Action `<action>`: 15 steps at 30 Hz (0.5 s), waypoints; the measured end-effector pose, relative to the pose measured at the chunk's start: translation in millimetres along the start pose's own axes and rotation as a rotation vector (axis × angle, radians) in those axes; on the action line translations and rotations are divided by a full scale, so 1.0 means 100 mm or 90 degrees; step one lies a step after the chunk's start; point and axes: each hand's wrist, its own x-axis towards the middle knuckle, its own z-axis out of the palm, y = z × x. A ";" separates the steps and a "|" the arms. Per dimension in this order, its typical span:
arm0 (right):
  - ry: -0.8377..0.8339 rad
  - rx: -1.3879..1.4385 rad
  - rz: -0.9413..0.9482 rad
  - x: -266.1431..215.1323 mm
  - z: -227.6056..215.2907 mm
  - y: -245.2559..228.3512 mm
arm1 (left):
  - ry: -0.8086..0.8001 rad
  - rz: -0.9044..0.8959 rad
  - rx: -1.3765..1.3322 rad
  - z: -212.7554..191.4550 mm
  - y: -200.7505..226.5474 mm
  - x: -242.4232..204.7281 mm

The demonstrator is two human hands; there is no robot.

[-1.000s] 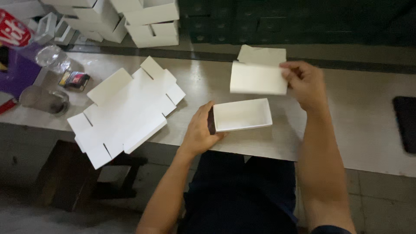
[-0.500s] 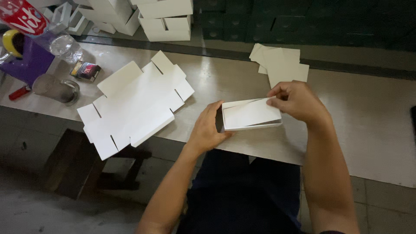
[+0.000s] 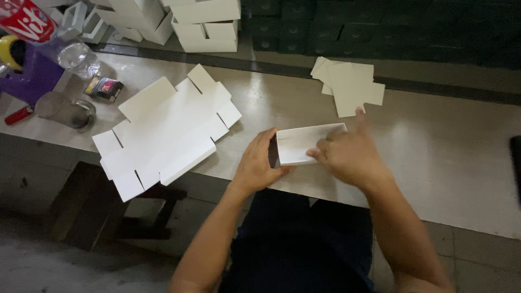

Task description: The person assembles white cardboard boxes by folding flat pieces into rectangular shapes. They repeatedly fold the sides and tuck flaps to form the box structure, then place the finished boxes on a stack. The process is repeated multiple times throughout the video.

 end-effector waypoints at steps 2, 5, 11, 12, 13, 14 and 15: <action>-0.014 0.028 -0.004 0.00 0.02 -0.01 | 0.002 -0.002 -0.005 0.00 0.03 0.01; -0.015 0.058 -0.019 -0.02 0.11 0.03 | 0.017 0.042 -0.033 0.00 0.08 -0.03; 0.020 0.141 -0.063 -0.02 0.06 0.09 | 0.046 0.225 0.117 0.06 0.06 -0.16; 0.016 0.193 -0.076 -0.02 0.00 0.09 | 0.041 0.233 0.159 0.11 0.04 -0.20; 0.019 0.189 -0.079 -0.03 0.02 0.17 | 0.046 0.235 0.162 0.04 0.08 -0.20; 0.144 0.339 -0.079 -0.03 0.04 0.26 | 0.078 0.221 0.172 -0.02 0.12 -0.20; 0.269 0.490 -0.078 -0.03 0.06 0.35 | 0.110 0.206 0.180 -0.07 0.17 -0.20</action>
